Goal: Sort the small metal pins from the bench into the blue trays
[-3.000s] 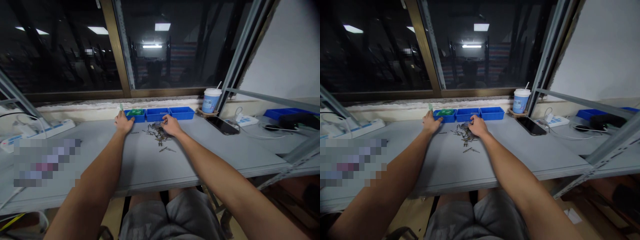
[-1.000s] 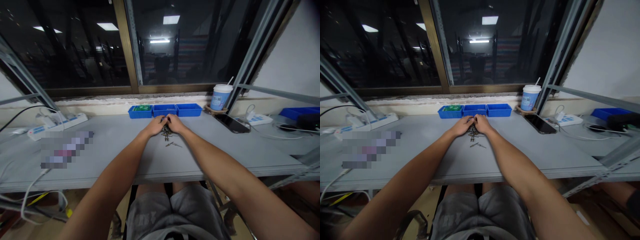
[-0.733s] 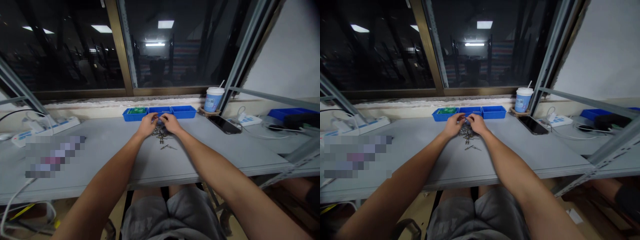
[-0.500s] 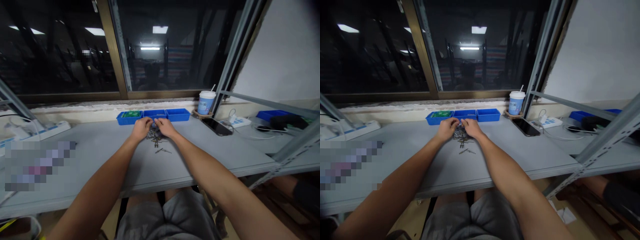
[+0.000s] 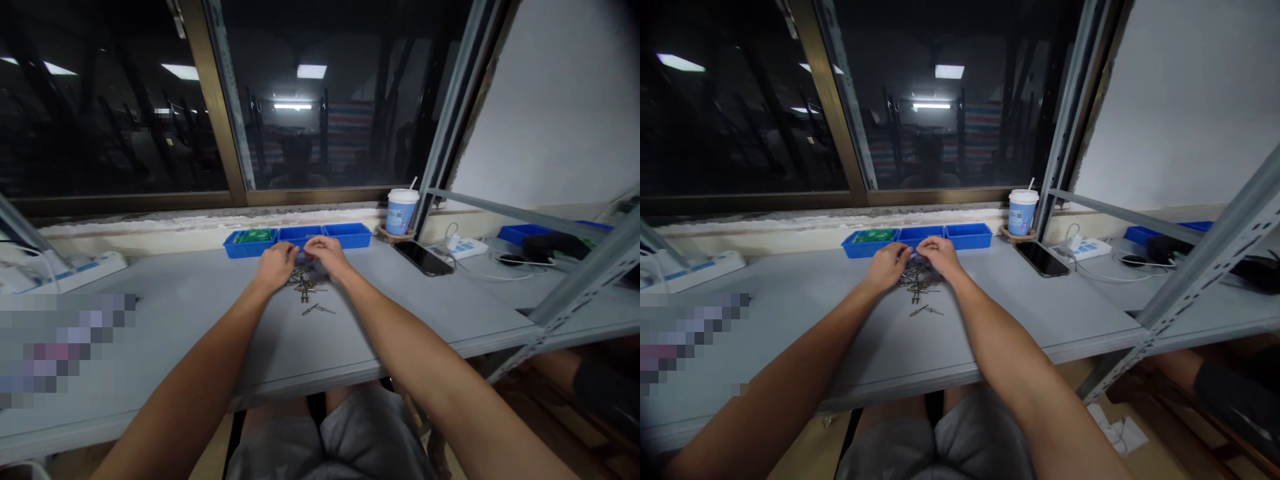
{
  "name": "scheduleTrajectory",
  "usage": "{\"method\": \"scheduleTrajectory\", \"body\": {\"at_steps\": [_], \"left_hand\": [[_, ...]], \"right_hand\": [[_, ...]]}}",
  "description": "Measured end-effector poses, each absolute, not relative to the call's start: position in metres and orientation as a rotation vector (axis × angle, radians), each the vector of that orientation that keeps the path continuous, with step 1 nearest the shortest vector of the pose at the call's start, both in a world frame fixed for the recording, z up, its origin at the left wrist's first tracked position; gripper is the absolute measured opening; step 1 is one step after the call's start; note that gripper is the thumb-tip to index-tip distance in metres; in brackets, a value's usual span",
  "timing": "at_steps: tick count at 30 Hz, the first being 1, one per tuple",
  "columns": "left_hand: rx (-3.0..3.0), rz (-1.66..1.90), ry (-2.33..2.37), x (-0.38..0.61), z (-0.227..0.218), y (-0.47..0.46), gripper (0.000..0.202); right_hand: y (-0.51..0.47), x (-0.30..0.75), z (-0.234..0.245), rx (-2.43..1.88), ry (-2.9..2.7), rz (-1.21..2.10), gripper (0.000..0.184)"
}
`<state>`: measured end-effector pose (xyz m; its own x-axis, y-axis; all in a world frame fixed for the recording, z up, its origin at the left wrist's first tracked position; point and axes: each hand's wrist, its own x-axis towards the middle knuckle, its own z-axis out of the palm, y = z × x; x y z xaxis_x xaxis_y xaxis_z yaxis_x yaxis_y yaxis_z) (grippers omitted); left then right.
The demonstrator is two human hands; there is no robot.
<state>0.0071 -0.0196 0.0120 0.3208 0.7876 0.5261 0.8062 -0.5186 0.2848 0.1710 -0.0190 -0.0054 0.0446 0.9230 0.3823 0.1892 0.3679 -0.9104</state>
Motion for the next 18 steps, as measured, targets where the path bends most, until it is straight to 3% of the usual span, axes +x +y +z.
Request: {"method": "scheduleTrajectory", "body": {"at_steps": [3,9,18], "left_hand": [[-2.462,-1.030,-1.598,0.001,0.012,-0.016,0.035],[-2.370,-0.897,-1.814,-0.022,0.010,-0.005,0.032],[-2.416,-0.765,-1.837,-0.042,-0.003,0.010,0.033]], "right_hand": [[-0.014,0.179,-0.010,-1.238,-1.374,0.565,0.011],[-0.009,0.206,-0.018,-1.448,-1.417,0.206,0.041],[-0.003,0.231,-0.024,-1.646,-1.535,0.134,0.070]]}}
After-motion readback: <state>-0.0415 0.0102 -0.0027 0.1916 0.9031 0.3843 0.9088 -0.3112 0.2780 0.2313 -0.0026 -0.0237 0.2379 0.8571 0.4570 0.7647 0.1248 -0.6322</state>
